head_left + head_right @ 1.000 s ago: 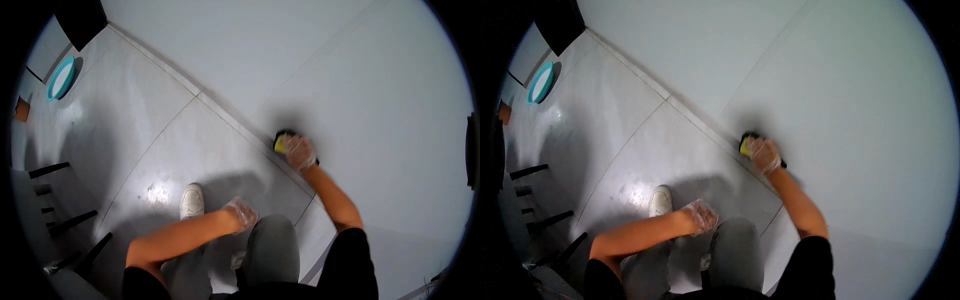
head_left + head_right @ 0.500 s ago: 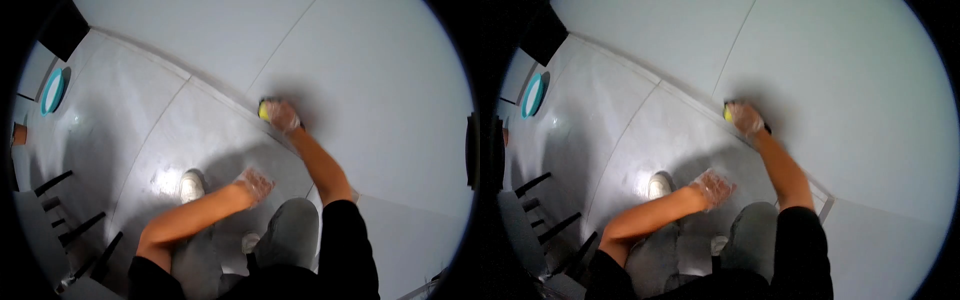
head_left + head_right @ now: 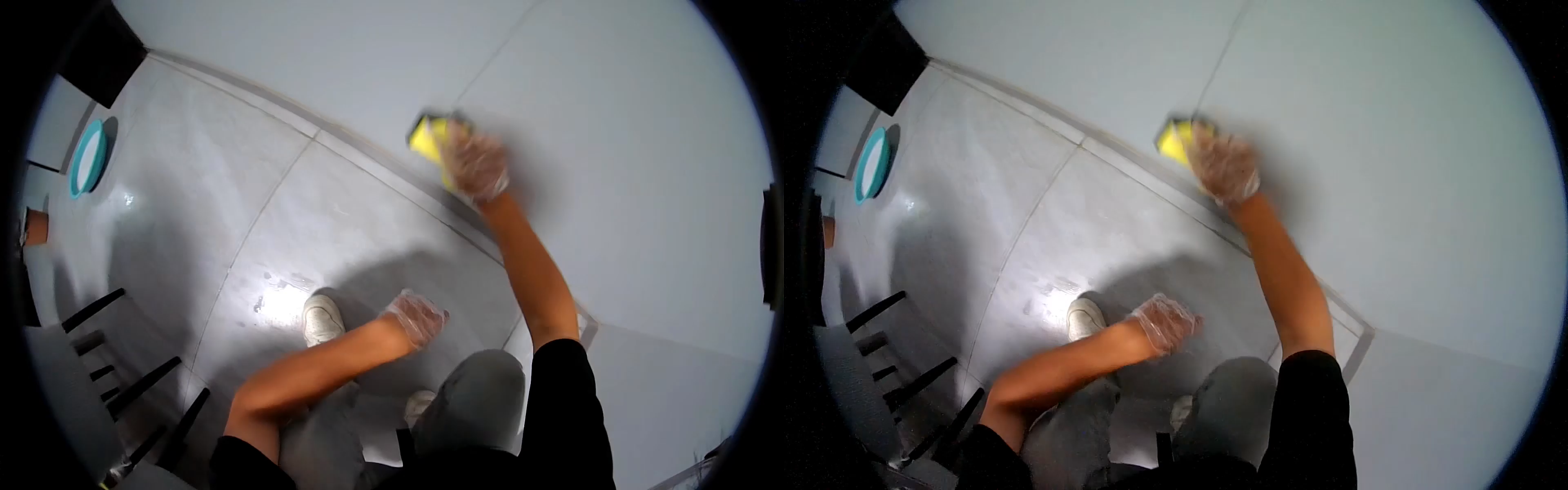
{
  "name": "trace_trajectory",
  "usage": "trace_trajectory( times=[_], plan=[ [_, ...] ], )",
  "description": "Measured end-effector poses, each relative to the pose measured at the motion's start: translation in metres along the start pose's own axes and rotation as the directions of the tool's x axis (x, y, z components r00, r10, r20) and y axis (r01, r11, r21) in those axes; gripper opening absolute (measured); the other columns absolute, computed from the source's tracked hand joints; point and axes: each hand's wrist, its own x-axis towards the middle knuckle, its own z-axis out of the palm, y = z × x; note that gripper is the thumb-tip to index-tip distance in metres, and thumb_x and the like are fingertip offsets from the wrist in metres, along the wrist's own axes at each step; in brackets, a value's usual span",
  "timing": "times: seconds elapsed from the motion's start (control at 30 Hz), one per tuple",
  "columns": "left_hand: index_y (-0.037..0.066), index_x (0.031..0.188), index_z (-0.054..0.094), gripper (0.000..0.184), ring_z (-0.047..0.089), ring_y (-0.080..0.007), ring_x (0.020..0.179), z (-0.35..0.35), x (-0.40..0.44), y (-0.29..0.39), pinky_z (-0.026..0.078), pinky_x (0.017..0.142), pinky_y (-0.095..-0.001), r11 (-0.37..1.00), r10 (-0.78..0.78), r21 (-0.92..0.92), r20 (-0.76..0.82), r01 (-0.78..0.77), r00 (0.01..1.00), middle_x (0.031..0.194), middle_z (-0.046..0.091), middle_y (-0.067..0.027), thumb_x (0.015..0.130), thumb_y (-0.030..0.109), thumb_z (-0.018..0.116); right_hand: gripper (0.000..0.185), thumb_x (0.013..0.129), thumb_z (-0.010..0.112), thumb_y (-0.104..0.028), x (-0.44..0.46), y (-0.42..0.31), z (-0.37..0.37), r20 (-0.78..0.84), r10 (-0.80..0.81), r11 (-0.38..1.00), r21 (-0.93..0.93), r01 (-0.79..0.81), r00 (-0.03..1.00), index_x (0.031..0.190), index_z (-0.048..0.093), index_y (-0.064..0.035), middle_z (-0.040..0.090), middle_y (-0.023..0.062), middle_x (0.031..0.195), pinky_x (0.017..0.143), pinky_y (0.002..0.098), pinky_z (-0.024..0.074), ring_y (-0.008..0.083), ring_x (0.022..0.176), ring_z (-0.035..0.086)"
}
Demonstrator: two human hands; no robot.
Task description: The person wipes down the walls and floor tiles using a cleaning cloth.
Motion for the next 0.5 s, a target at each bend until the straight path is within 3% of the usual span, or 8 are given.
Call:
trace_trajectory(
  times=[0.1, 0.13, 0.2, 0.3, 0.37, 0.4, 0.43, 0.5],
  plan=[
    [0.007, 0.123, 0.061, 0.034, 0.071, -0.0252, 0.098, 0.026, -0.011, -0.004, 0.056, 0.080, -0.0414, 1.000, -0.004, -0.020, -0.151, 0.001, 0.989, 0.102, 0.073, -0.0087, 0.090, 0.012, 0.064, 0.041, 0.094, 0.057, -0.017, -0.144, -0.057, 0.099, 0.247, -0.182, 0.946, 0.308, 0.100, 0.952, 0.132, 0.063, -0.0030, 0.065, 0.0049, 0.112, 0.079, 0.0412, 0.0485, 0.0206, 0.095, 0.057],
    [0.008, 0.118, 0.064, 0.031, 0.072, -0.0237, 0.096, 0.032, -0.011, -0.003, 0.056, 0.078, -0.0400, 0.999, 0.014, -0.031, -0.205, -0.021, 0.979, 0.100, 0.074, -0.0075, 0.088, 0.012, 0.066, 0.041, 0.095, 0.056, -0.018, -0.144, -0.055, 0.085, 0.325, -0.217, 0.959, 0.245, 0.140, 0.920, 0.133, 0.063, -0.0054, 0.066, 0.0042, 0.111, 0.079, 0.0413, 0.0487, 0.0200, 0.096, 0.058],
    [0.008, 0.130, 0.057, 0.037, 0.070, -0.0296, 0.100, 0.029, -0.003, -0.004, 0.056, 0.084, -0.0440, 0.994, -0.002, -0.113, 0.016, 0.003, 1.000, 0.106, 0.072, -0.0115, 0.094, 0.013, 0.058, 0.041, 0.096, 0.056, -0.021, -0.135, -0.029, 0.025, 0.520, -0.246, 0.969, 0.118, 0.216, 0.818, 0.134, 0.063, -0.0102, 0.066, 0.0028, 0.110, 0.078, 0.0416, 0.0492, 0.0189, 0.098, 0.059],
    [0.008, 0.139, 0.051, 0.042, 0.069, -0.0341, 0.103, 0.015, 0.004, 0.009, 0.055, 0.089, -0.0465, 0.993, 0.059, -0.110, 0.145, -0.043, 0.988, 0.110, 0.070, -0.0153, 0.099, 0.017, 0.055, 0.042, 0.093, 0.059, -0.019, -0.096, 0.043, -0.056, 0.491, -0.247, 0.957, -0.011, 0.290, 0.835, 0.135, 0.064, -0.0176, 0.066, 0.0030, 0.111, 0.074, 0.0426, 0.0495, 0.0200, 0.099, 0.061],
    [0.007, 0.141, 0.050, 0.045, 0.069, -0.0352, 0.105, 0.001, 0.009, 0.014, 0.055, 0.091, -0.0469, 0.992, 0.108, -0.078, 0.168, -0.096, 0.980, 0.112, 0.070, -0.0164, 0.099, 0.021, 0.055, 0.043, 0.093, 0.061, -0.017, -0.049, 0.094, -0.126, 0.623, 0.028, 0.995, 0.057, -0.081, 0.782, 0.137, 0.061, -0.0166, 0.065, 0.0007, 0.113, 0.064, 0.0347, 0.0518, 0.0187, 0.089, 0.064],
    [0.007, 0.142, 0.050, 0.046, 0.068, -0.0356, 0.106, -0.001, 0.008, 0.014, 0.055, 0.092, -0.0472, 0.990, 0.133, -0.076, 0.191, -0.120, 0.973, 0.113, 0.070, -0.0165, 0.099, 0.023, 0.056, 0.040, 0.094, 0.061, -0.016, -0.041, 0.117, -0.159, 0.314, -0.038, 0.978, -0.183, 0.099, 0.949, 0.134, 0.063, -0.0183, 0.065, 0.0049, 0.114, 0.064, 0.0354, 0.0531, 0.0212, 0.090, 0.066],
    [0.007, 0.143, 0.049, 0.047, 0.068, -0.0360, 0.106, -0.005, 0.008, 0.013, 0.055, 0.092, -0.0474, 0.987, 0.151, -0.079, 0.216, -0.137, 0.965, 0.114, 0.070, -0.0167, 0.099, 0.025, 0.057, 0.039, 0.094, 0.061, -0.018, -0.030, 0.146, -0.182, -0.078, -0.079, 0.952, -0.301, 0.052, 0.994, 0.133, 0.062, -0.0143, 0.064, 0.0128, 0.119, 0.071, 0.0410, 0.0579, 0.0273, 0.097, 0.068],
    [0.008, 0.143, 0.049, 0.050, 0.067, -0.0362, 0.110, -0.011, 0.011, 0.012, 0.054, 0.095, -0.0473, 0.987, 0.160, -0.054, 0.225, -0.152, 0.961, 0.118, 0.069, -0.0177, 0.099, 0.029, 0.059, 0.040, 0.097, 0.060, -0.024, -0.037, 0.188, -0.189, -0.342, 0.086, 0.919, -0.335, -0.207, 0.936, 0.134, 0.061, -0.0105, 0.062, 0.0183, 0.124, 0.081, 0.0481, 0.0585, 0.0344, 0.105, 0.065]
  ],
)
